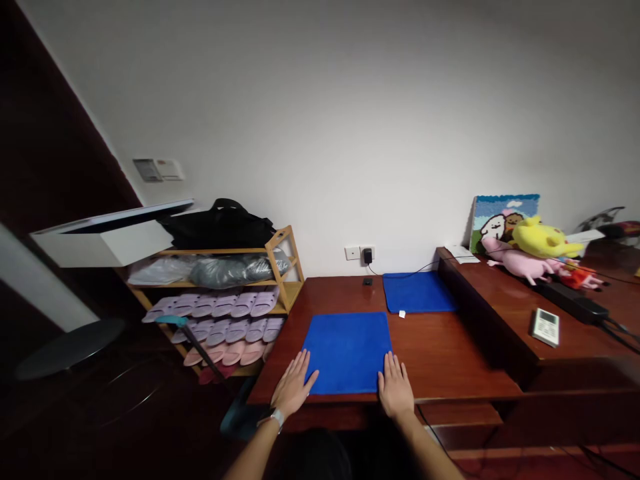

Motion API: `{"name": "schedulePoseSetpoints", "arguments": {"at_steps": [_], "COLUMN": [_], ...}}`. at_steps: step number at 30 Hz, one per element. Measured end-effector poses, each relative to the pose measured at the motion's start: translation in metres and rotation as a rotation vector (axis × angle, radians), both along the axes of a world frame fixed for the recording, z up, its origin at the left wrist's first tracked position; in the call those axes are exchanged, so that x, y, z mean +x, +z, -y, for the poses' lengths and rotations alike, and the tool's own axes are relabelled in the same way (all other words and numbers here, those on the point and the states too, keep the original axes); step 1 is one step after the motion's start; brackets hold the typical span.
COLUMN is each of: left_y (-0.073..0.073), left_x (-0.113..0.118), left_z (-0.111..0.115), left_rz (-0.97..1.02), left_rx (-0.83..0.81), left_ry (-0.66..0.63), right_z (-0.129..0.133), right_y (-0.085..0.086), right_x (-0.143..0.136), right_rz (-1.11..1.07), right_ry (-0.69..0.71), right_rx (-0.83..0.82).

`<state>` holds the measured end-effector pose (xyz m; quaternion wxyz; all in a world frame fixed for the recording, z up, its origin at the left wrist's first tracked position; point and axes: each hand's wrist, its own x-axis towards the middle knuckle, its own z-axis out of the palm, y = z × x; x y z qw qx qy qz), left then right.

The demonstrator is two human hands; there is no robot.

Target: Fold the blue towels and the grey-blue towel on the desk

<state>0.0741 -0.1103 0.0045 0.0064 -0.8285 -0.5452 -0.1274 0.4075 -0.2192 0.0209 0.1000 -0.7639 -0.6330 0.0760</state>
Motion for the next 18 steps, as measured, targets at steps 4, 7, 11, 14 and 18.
{"name": "schedulePoseSetpoints", "arguments": {"at_steps": [4,7,11,14,18], "left_y": [0.003,0.005,0.015,0.025,0.029], "left_x": [-0.001,-0.005,0.008,0.055,0.142], "left_z": [-0.001,-0.005,-0.008,0.0,0.02], "left_rz": [-0.023,-0.043,-0.055,-0.027,-0.005], "left_rx": [-0.034,-0.093,-0.104,-0.026,-0.045], "left_ry": [-0.005,0.001,0.033,-0.024,-0.236], "right_z": [0.0,0.0,0.0,0.0,0.001], "right_y": [0.001,0.002,0.006,0.01,0.012], "right_x": [-0.001,-0.001,-0.001,-0.001,0.0], "right_rz": [-0.009,-0.025,-0.065,-0.091,-0.091], "right_ry": [-0.006,-0.001,-0.003,-0.007,-0.001], "right_rx": [0.023,0.02,0.013,0.013,-0.009]}}
